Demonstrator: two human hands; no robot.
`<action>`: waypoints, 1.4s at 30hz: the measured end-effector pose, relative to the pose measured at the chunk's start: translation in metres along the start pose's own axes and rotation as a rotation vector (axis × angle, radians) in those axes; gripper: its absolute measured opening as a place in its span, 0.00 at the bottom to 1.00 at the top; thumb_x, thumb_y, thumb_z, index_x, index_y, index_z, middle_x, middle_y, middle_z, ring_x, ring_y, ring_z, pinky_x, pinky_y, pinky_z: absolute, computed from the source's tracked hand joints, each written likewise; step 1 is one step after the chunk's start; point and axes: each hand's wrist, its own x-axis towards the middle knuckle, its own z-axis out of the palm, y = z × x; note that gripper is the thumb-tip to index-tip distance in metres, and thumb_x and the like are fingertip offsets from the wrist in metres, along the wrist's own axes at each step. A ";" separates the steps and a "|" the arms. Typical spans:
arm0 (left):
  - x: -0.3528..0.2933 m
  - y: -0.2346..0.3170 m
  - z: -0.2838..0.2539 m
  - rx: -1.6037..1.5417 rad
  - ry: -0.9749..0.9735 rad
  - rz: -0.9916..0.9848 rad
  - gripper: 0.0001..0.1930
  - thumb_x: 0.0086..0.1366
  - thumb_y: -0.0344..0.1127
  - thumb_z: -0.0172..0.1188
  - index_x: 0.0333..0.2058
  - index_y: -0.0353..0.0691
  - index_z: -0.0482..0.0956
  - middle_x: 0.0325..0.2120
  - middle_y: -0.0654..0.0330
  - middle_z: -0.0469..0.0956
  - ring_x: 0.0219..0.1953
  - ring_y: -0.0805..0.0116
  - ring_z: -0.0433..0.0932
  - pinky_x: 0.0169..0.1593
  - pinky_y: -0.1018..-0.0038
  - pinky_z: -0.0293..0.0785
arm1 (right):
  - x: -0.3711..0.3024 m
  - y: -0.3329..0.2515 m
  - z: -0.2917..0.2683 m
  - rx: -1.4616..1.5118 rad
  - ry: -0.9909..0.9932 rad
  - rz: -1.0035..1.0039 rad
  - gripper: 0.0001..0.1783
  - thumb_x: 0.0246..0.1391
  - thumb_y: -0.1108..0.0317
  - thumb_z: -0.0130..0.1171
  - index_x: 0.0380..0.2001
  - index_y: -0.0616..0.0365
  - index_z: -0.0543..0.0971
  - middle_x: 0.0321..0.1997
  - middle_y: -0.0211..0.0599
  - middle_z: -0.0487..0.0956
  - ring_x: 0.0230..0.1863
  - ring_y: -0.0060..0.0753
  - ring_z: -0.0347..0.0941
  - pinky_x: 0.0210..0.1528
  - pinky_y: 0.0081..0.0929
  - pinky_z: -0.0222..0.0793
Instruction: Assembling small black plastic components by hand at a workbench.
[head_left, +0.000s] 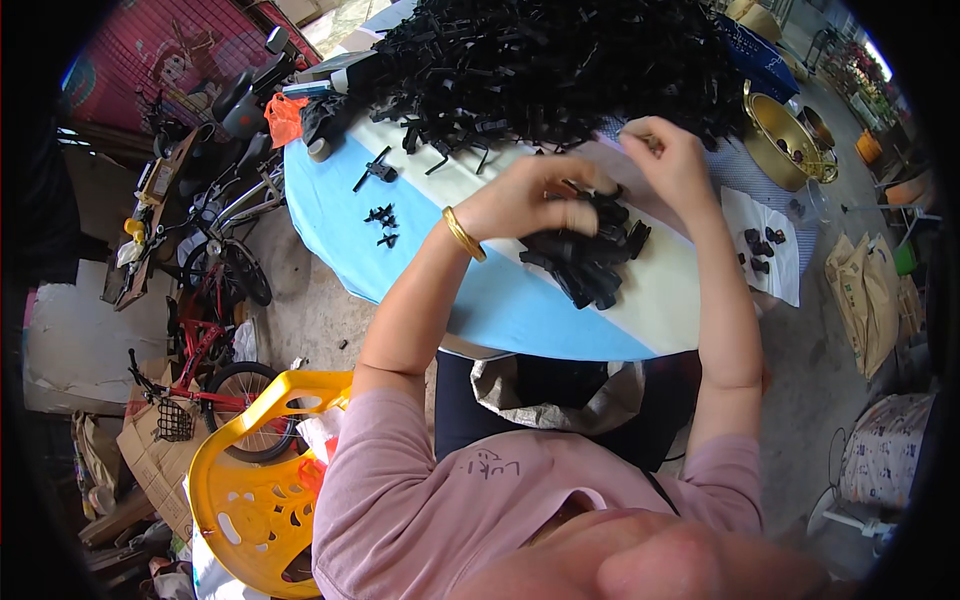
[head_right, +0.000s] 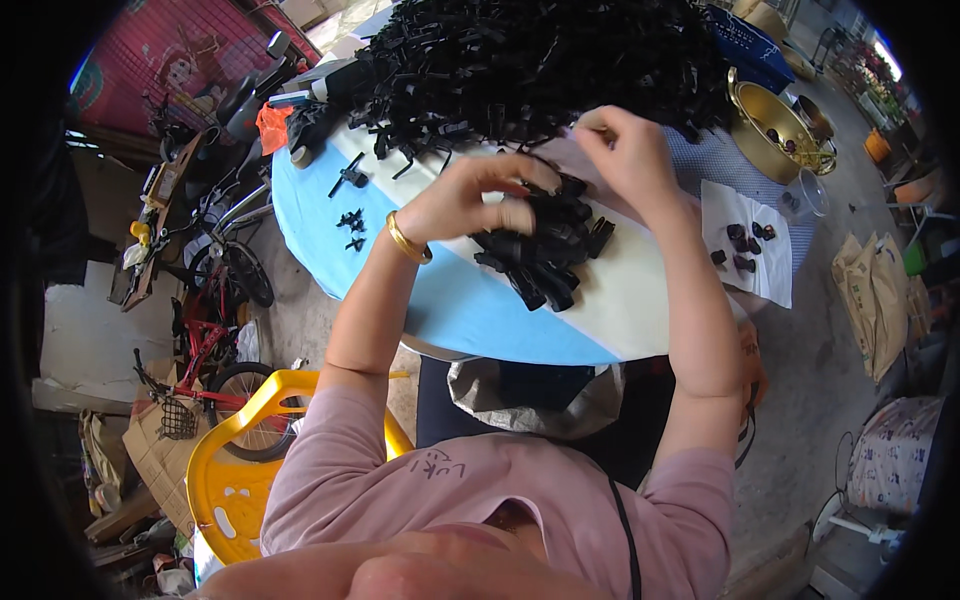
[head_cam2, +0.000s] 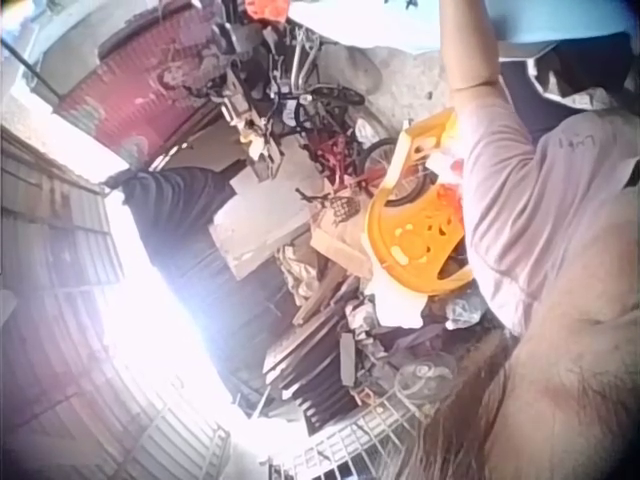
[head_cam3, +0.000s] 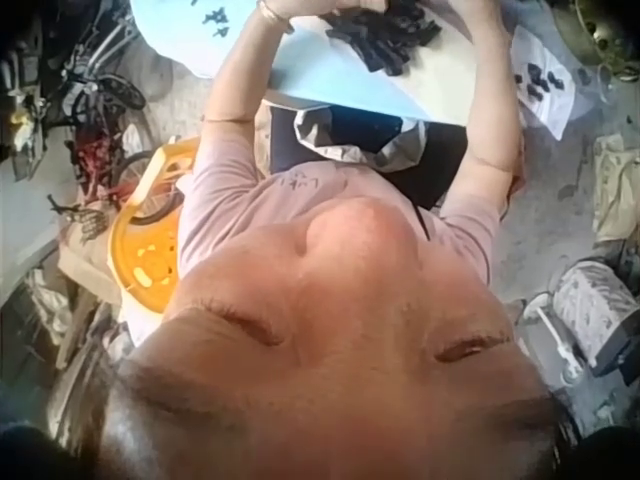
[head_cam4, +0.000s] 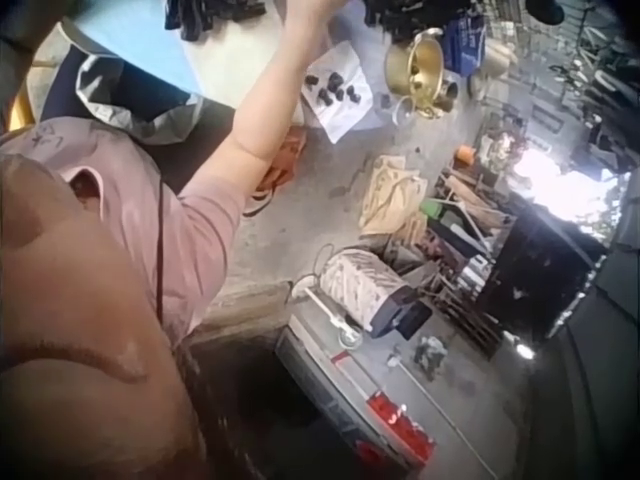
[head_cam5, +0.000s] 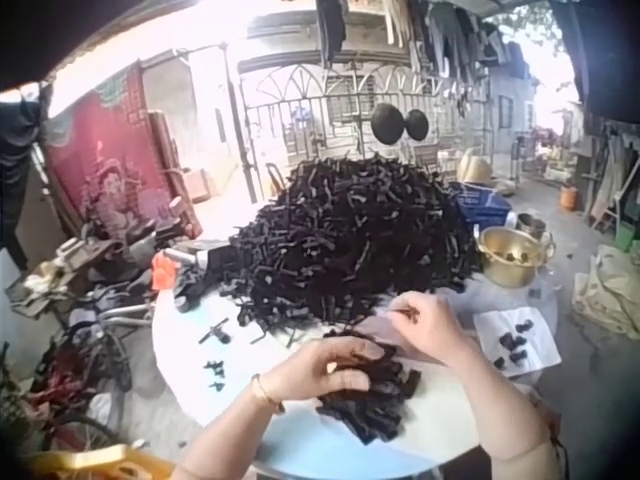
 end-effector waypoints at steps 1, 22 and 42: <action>0.002 -0.010 -0.005 -0.079 0.133 -0.020 0.18 0.52 0.32 0.61 0.42 0.34 0.72 0.36 0.62 0.75 0.39 0.77 0.73 0.43 0.78 0.71 | -0.002 0.001 0.007 -0.081 -0.004 -0.028 0.08 0.46 0.70 0.58 0.30 0.61 0.77 0.22 0.36 0.77 0.22 0.22 0.71 0.26 0.19 0.65; 0.005 -0.040 -0.012 0.465 0.544 -0.245 0.10 0.53 0.31 0.57 0.36 0.39 0.77 0.35 0.55 0.74 0.31 0.65 0.76 0.37 0.74 0.73 | 0.000 0.004 0.024 -0.387 -0.009 -0.087 0.13 0.37 0.66 0.63 0.31 0.57 0.77 0.19 0.34 0.72 0.21 0.34 0.70 0.24 0.28 0.66; -0.005 -0.015 -0.024 -0.822 0.021 -0.237 0.27 0.55 0.36 0.60 0.49 0.28 0.62 0.44 0.49 0.71 0.38 0.58 0.77 0.46 0.70 0.73 | -0.010 -0.033 0.016 -0.224 0.021 -0.733 0.22 0.32 0.79 0.64 0.38 0.58 0.76 0.23 0.34 0.72 0.22 0.30 0.69 0.24 0.23 0.67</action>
